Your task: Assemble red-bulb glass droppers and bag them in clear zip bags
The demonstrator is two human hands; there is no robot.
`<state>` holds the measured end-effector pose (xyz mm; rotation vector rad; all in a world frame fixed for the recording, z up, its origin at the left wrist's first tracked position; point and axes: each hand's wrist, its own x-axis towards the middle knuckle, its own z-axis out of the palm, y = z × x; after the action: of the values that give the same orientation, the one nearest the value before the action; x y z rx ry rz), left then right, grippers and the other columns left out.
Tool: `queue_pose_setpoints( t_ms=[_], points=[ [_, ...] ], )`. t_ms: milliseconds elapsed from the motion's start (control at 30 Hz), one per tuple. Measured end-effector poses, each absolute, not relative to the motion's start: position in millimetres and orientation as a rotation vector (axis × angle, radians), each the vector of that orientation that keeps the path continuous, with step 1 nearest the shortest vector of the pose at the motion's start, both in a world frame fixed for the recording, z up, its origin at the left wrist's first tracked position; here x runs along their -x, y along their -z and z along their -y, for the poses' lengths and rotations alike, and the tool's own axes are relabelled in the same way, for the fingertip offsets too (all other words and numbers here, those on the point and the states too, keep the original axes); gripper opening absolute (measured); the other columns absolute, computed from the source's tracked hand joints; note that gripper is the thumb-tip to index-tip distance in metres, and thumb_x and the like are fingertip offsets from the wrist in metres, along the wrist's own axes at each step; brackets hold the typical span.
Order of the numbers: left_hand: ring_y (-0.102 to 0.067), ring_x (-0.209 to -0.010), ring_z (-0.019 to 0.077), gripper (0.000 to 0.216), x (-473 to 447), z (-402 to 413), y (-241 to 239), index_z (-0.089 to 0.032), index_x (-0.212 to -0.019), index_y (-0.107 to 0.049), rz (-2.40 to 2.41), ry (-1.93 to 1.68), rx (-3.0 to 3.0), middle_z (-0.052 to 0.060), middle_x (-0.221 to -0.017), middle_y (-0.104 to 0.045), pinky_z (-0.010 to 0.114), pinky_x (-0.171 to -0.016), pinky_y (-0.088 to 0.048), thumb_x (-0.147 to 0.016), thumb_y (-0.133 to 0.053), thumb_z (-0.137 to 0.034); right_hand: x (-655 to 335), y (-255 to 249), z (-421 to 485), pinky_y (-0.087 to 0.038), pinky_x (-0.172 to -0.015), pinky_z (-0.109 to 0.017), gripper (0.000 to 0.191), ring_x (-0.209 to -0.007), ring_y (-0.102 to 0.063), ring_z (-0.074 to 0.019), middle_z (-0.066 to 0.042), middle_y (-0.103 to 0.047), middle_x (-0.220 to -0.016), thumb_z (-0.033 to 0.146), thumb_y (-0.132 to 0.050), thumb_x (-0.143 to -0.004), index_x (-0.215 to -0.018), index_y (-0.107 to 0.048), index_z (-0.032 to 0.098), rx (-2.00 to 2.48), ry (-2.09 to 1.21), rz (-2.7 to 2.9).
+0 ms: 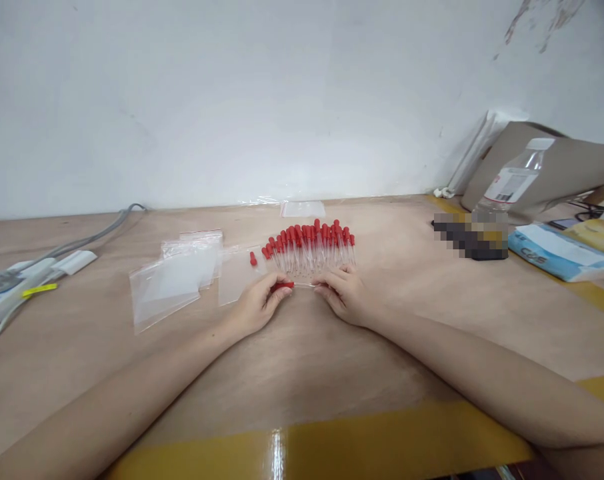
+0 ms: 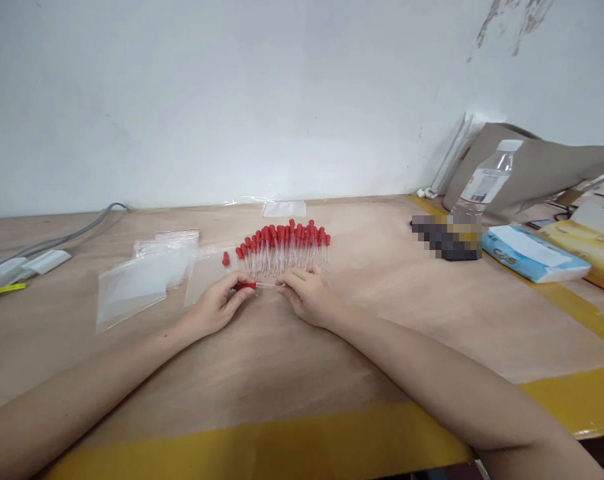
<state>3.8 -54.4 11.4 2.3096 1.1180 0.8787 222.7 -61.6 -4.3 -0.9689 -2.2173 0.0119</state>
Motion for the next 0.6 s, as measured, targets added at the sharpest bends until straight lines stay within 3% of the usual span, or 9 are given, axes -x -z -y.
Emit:
queue_pose_setpoints(
  t_ms=[167, 600],
  points=[
    [-0.058, -0.087, 0.0165, 0.021, -3.4, 54.5, -10.7, -0.023, -0.099, -0.058, -1.051, -0.874, -2.357, 0.003, -0.094, -0.063, 0.028, -0.078, -0.044, -0.085, -0.045, -0.031, -221.8, 4.8, 59.9, -0.028, -0.075, -0.030, 0.022, -0.076, -0.056, -0.0128, -0.003, -0.065, -0.086, 0.032, -0.042, -0.089, -0.091, -0.061, 0.021, 0.978, 0.093, 2.210],
    [-0.058, -0.072, 0.0141, 0.018, -7.7, 61.5, -11.1, -0.019, -0.090, -0.061, -0.879, -0.950, -2.580, 0.004, -0.077, -0.062, 0.026, -0.068, -0.046, -0.087, -0.045, -0.028, -222.8, -3.8, 58.2, -0.021, -0.068, -0.031, 0.024, -0.064, -0.050, -0.0102, 0.000, -0.064, -0.070, 0.029, -0.043, -0.089, -0.079, -0.065, 0.022, 0.861, 0.421, 2.250]
  ],
)
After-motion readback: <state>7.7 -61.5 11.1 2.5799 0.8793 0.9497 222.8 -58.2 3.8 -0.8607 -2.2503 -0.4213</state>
